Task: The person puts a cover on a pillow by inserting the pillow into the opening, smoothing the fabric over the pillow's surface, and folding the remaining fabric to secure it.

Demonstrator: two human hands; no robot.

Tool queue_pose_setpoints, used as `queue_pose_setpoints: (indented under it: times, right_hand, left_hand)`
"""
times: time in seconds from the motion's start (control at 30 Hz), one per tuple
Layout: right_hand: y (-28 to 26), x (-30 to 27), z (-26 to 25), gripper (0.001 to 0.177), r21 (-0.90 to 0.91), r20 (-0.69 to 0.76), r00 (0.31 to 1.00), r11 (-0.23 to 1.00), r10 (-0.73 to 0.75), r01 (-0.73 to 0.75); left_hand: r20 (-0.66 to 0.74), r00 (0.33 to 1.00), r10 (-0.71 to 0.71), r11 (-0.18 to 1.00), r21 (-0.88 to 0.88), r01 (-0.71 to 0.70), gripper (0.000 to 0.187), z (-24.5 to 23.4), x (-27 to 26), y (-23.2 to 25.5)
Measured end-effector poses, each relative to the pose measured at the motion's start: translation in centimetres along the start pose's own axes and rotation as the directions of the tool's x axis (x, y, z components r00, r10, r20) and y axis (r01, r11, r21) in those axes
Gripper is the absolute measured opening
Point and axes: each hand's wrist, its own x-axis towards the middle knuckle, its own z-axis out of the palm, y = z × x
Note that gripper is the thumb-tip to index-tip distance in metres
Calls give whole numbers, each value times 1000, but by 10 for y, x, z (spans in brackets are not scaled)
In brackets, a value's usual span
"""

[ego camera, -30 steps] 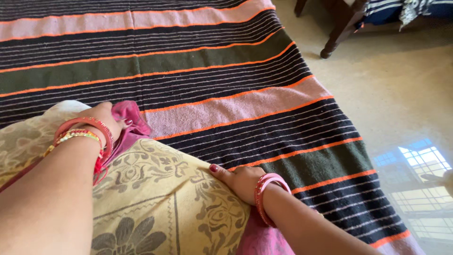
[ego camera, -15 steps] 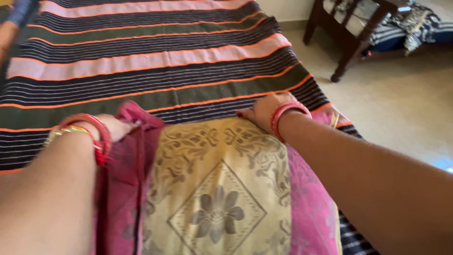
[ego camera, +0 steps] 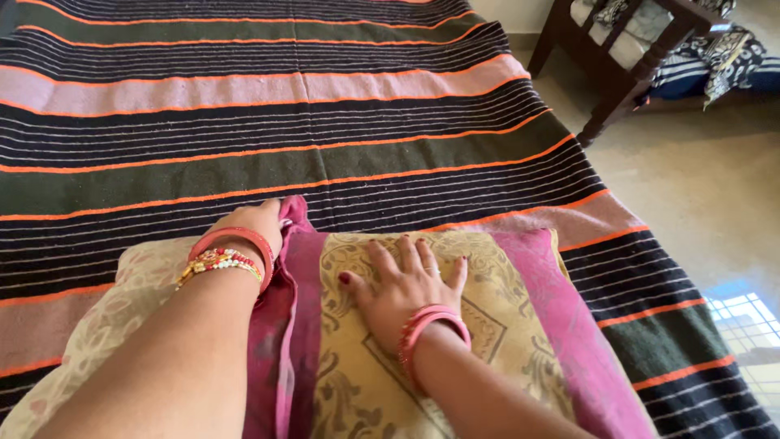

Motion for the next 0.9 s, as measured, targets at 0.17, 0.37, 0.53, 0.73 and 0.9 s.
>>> queue_pose_setpoints:
  times: [0.17,0.37,0.53,0.73,0.9]
  right_hand:
    - [1,24,14,70,-2,7,999,999,36,-36]
    - [-1,33,13,71,-17,35,998,998,56,-55]
    - [1,23,17,72,-16,16,999,999,39,-39]
    - [2,-1,18,73,-13,-42,999,1000,26,-27]
    - [6,-35,31,73,-40,-159,987,999,8,-15]
  left_hand:
    - [45,998,37,999,3,-38,44,17,28,-9]
    - [80,997,-16,1000,-11,16,52,43,83,-23]
    - [59,998,-24,995,-97,29,85,24,63,-34]
    - [183,983,-18,985,-164,48,120,-32,-17,-27]
    - [221,975,37,905,-422,61,128,-58,-94,-17]
